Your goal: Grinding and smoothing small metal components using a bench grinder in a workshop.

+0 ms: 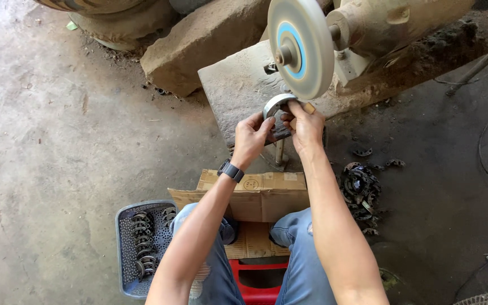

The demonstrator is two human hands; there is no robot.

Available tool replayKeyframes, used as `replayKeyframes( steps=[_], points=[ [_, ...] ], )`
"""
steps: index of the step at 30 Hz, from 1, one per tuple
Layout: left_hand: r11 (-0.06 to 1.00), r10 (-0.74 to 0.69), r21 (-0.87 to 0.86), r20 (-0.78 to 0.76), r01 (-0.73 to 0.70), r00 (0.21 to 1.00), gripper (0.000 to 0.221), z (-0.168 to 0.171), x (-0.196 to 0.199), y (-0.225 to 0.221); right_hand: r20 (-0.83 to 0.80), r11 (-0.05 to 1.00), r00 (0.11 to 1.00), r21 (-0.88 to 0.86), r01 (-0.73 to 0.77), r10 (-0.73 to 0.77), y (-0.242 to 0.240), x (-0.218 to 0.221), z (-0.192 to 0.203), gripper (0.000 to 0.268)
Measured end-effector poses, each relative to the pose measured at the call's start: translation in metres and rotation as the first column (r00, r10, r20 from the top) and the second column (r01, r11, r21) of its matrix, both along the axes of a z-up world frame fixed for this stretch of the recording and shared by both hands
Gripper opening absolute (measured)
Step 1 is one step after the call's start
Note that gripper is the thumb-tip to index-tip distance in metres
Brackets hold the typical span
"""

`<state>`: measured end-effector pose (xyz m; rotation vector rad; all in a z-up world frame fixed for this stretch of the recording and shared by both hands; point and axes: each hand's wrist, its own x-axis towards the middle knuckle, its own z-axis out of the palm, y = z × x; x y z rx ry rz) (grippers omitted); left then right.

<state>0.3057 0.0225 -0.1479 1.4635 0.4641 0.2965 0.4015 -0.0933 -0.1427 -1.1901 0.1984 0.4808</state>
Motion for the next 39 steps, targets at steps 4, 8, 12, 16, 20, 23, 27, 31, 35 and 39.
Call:
replayKeyframes(
  steps=[4,8,12,16,20,23,27,31,35,39],
  points=[
    [0.782,-0.04,0.618,0.169,-0.075,0.985,0.022,-0.001,0.003,0.005,-0.178,0.984,0.984,0.176,0.036,-0.004,-0.016,0.006,-0.028,0.02],
    [0.646,-0.123,0.761,0.189,-0.066,0.974,0.029,-0.003,0.018,-0.001,-0.246,0.944,0.969,0.314,0.102,-0.023,-0.032,0.022,-0.063,0.02],
    [0.55,-0.183,0.835,0.148,-0.024,0.972,0.03,0.004,0.033,-0.011,-0.3,0.905,0.95,0.373,0.205,-0.092,-0.042,0.032,-0.073,0.017],
    [0.542,-0.21,0.841,0.13,0.004,0.969,0.029,0.005,0.045,-0.012,-0.335,0.89,0.936,0.386,0.242,-0.11,-0.043,0.04,-0.077,0.016],
    [0.544,-0.209,0.838,0.094,0.036,0.973,0.027,0.004,0.048,-0.008,-0.364,0.869,0.926,0.423,0.259,-0.098,-0.041,0.047,-0.092,0.013],
    [0.541,-0.211,0.841,0.107,0.024,0.972,0.028,0.004,0.045,-0.002,-0.354,0.873,0.931,0.421,0.247,-0.092,-0.035,0.046,-0.092,0.013],
    [0.555,-0.199,0.832,0.139,-0.006,0.97,0.031,0.004,0.036,0.005,-0.268,0.905,0.961,0.389,0.174,-0.07,-0.028,0.04,-0.086,0.014],
    [0.564,-0.175,0.826,0.122,-0.002,0.977,0.029,0.0,0.028,0.01,-0.24,0.947,0.965,0.272,0.171,-0.106,-0.019,0.024,-0.053,0.014],
    [0.563,-0.165,0.825,0.17,-0.049,0.972,0.03,0.0,0.017,0.014,-0.176,0.952,0.983,0.288,0.099,-0.049,-0.014,0.019,-0.052,0.019],
    [0.582,-0.132,0.807,0.22,-0.104,0.967,0.03,-0.003,0.009,0.016,-0.128,0.955,0.992,0.291,0.05,-0.013,-0.009,0.014,-0.05,0.021]
  ],
)
